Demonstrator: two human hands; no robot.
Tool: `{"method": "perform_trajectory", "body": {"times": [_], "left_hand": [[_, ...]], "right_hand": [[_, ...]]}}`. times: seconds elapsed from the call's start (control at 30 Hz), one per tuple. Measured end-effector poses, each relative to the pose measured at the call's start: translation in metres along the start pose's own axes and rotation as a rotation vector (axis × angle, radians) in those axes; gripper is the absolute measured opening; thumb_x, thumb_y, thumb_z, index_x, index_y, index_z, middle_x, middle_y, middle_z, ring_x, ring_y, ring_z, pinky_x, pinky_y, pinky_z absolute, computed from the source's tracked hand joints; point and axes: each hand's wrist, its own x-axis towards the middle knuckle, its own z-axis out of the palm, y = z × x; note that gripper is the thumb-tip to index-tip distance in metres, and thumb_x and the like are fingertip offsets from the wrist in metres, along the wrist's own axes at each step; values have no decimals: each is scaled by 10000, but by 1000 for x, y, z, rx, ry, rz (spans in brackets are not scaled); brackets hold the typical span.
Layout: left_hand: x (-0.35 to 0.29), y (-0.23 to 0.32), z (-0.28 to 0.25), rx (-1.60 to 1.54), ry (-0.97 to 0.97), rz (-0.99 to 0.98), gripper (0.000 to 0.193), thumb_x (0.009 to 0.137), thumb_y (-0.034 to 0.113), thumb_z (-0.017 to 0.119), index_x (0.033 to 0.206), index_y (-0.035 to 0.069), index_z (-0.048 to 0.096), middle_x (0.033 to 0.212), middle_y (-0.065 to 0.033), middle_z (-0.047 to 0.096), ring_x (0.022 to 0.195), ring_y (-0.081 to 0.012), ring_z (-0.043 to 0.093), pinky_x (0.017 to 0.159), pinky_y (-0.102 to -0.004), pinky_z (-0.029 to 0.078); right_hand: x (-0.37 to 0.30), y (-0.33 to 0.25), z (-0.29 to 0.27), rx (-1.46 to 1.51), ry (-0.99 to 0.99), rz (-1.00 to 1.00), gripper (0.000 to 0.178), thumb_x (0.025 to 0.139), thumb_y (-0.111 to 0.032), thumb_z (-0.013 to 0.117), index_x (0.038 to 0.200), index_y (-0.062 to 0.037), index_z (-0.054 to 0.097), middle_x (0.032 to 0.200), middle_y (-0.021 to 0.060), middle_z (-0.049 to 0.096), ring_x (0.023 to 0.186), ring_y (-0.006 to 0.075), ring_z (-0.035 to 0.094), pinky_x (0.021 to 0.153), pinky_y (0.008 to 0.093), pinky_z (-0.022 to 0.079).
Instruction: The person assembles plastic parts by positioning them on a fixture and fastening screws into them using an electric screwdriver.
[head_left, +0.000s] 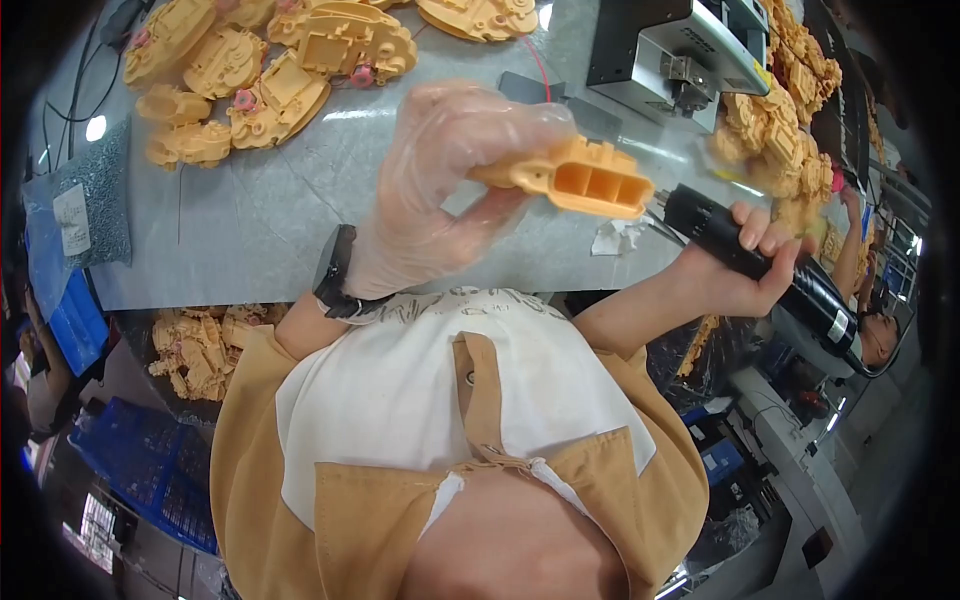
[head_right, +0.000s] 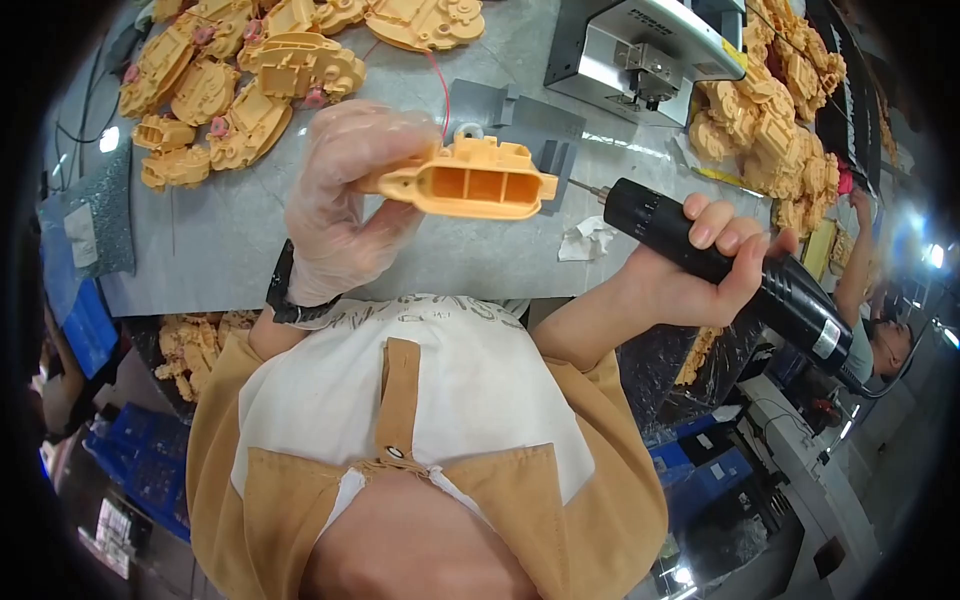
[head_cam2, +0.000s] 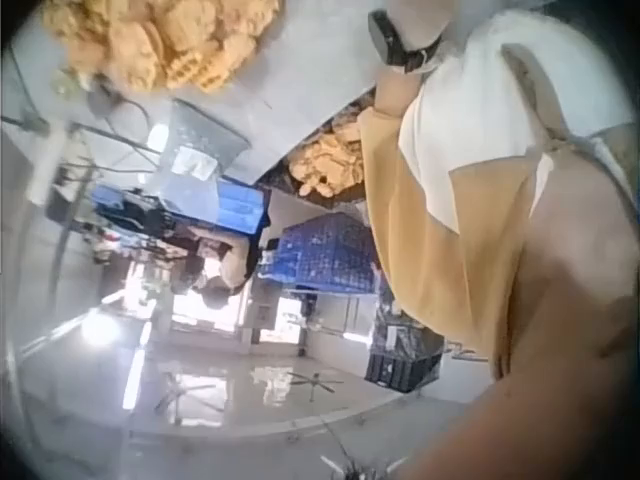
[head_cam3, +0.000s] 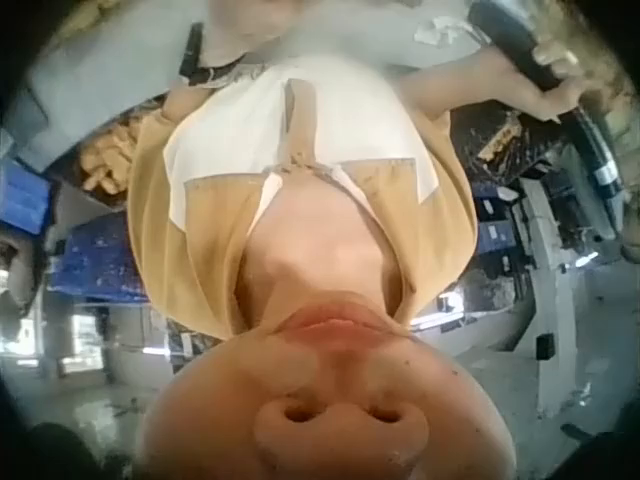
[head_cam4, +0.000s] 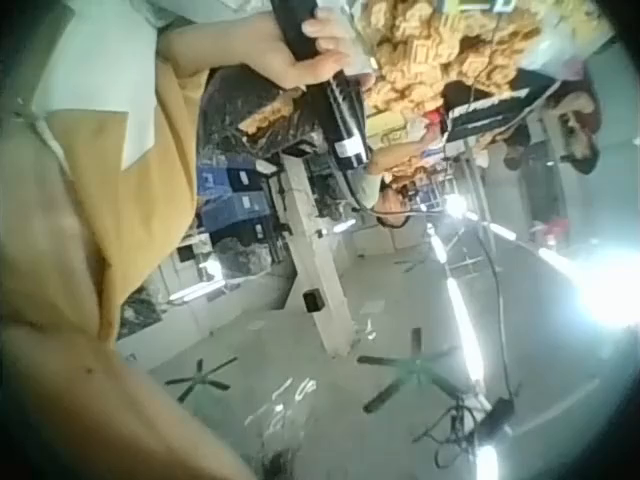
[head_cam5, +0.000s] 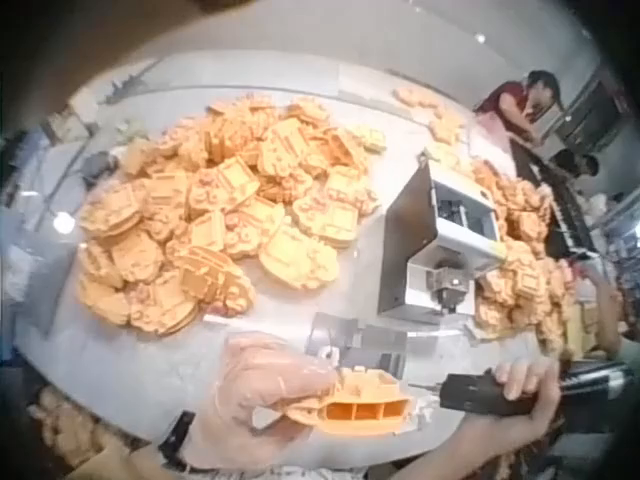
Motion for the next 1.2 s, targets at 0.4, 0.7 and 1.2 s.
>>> {"method": "perform_trajectory", "body": {"times": [0.4,0.7,1.2], "left_hand": [[-17,0,-4,-218,209,-33,444,701,-78,665,1081,92,511,1056,-74,578,970,-197,528,831,-306,446],[-83,31,-60,-617,641,-739,437,816,5,577,1223,15,419,1188,-118,503,1069,-191,521,931,-333,432],[15,-37,-85,1139,-75,-82,598,708,82,577,1286,68,424,1203,-172,508,1123,-356,471,943,-424,366]], "right_hand": [[-6,6,16,-25,-48,20,320,845,-109,467,1163,-142,469,658,8,482,546,138,445,612,342,381],[-5,5,16,-22,-91,57,320,850,-99,468,1169,-123,451,676,5,440,575,128,414,634,326,369],[-1,12,12,-22,-7,86,343,837,-71,479,1176,-81,432,655,13,423,563,132,422,627,337,385]]}}
